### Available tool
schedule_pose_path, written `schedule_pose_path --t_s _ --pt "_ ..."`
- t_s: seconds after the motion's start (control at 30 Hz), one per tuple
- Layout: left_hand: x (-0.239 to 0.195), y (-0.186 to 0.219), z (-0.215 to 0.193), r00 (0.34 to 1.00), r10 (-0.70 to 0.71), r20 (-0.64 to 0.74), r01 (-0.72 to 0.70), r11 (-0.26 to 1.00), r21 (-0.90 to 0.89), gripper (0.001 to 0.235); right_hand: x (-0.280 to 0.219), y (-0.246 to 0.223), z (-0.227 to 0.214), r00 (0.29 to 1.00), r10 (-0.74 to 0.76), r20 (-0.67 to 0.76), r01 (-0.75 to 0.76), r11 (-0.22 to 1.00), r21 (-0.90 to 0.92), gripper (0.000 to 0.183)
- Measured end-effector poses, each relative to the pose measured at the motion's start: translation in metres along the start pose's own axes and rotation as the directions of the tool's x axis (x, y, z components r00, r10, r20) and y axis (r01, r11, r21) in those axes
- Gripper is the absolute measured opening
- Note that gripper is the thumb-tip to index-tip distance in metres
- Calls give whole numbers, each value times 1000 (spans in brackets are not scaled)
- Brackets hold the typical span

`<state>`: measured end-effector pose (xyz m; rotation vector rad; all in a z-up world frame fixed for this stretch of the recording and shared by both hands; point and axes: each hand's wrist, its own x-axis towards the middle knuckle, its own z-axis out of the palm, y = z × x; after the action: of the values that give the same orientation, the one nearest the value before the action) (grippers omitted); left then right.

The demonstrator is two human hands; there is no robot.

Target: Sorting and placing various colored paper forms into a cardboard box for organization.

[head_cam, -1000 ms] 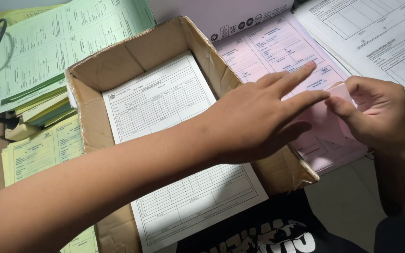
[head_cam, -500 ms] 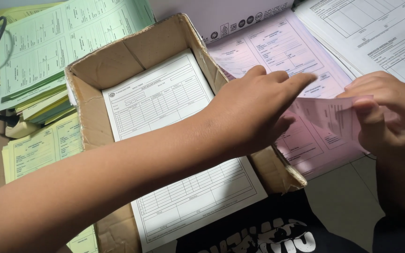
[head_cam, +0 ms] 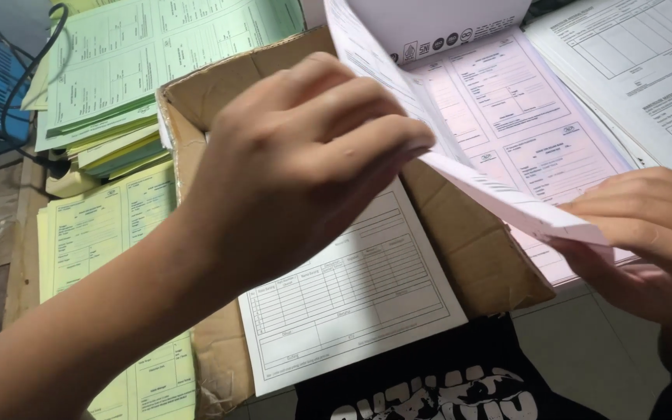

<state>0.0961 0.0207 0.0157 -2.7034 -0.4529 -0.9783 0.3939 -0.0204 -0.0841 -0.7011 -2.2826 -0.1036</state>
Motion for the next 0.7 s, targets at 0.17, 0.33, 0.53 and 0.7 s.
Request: schedule_pose_path --t_s 0.17,0.33,0.53,0.7 --pt "-31 18 -47 969 -175 173 132 963 235 11 32 2 -2 989 -78 122 88 993 -74 20" --pt "-54 53 -68 890 -348 295 217 891 398 14 92 -22 -1 936 -195 294 230 969 -92 19" --pt "-75 73 -78 831 -405 381 202 858 472 22 133 -38 9 832 -387 397 420 907 5 16" --pt "-87 82 -74 765 -379 521 229 916 331 15 129 -47 23 766 -379 519 420 906 42 16"
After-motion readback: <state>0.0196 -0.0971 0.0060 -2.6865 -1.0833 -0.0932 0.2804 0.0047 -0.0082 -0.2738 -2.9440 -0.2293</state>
